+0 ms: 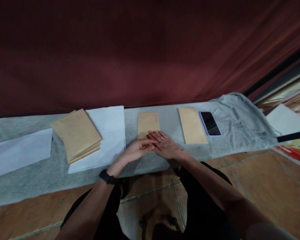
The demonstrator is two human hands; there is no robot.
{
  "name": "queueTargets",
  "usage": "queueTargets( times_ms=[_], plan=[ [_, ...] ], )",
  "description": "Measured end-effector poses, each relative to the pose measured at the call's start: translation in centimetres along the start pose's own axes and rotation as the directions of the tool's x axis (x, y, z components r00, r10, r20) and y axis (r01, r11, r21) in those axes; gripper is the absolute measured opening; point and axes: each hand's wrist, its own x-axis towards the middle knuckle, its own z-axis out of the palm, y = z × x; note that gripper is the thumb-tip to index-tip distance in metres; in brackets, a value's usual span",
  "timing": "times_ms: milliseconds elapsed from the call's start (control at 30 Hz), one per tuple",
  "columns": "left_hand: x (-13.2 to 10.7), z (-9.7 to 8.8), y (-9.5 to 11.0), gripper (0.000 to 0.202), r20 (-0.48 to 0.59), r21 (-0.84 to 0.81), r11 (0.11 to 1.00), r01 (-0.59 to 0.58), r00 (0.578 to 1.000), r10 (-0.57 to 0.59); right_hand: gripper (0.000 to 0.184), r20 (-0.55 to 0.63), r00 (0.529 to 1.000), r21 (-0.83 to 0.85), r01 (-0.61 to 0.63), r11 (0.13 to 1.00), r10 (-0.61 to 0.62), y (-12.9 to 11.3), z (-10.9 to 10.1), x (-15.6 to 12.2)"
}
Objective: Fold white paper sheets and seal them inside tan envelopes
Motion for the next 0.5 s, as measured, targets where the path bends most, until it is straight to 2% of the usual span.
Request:
queueTargets(
  times_ms=[100, 167, 267, 333, 500],
  plan=[
    [1.4, -0.7, -0.9, 0.042, -0.249, 0.121, 0.992, -0.039, 0.966, 0.068, 0.064, -0.007, 1.000, -0.003, 0.010, 1.000, -0.010, -0.9, 0.2, -0.5],
    [2.4, -0.9, -1.4, 0.046, -0.293, 0.297, 0.954, -0.042, 0.947, 0.133, 0.067, 0.002, 0.999, 0.005, 0.039, 0.999, -0.039, -1.7, 0.3, -0.9],
    [3.7, -0.8, -2.2, 0.052, -0.195, 0.565, 0.824, -0.048, 0.962, 0.190, 0.067, 0.035, 0.996, 0.038, 0.078, 0.996, -0.080, -2.7, 0.4, -1.3],
    [4.5, -0.4, -2.7, 0.055, -0.115, 0.685, 0.727, -0.041, 0.980, 0.164, 0.066, 0.067, 0.992, 0.080, 0.100, 0.992, -0.106, -3.2, 0.3, -1.5],
    [6.1, 0.2, -3.7, 0.062, -0.060, 0.825, 0.566, 0.008, 0.996, 0.072, 0.066, 0.126, 0.971, 0.222, 0.173, 0.960, -0.204, -3.7, -0.9, -1.7]
  ],
)
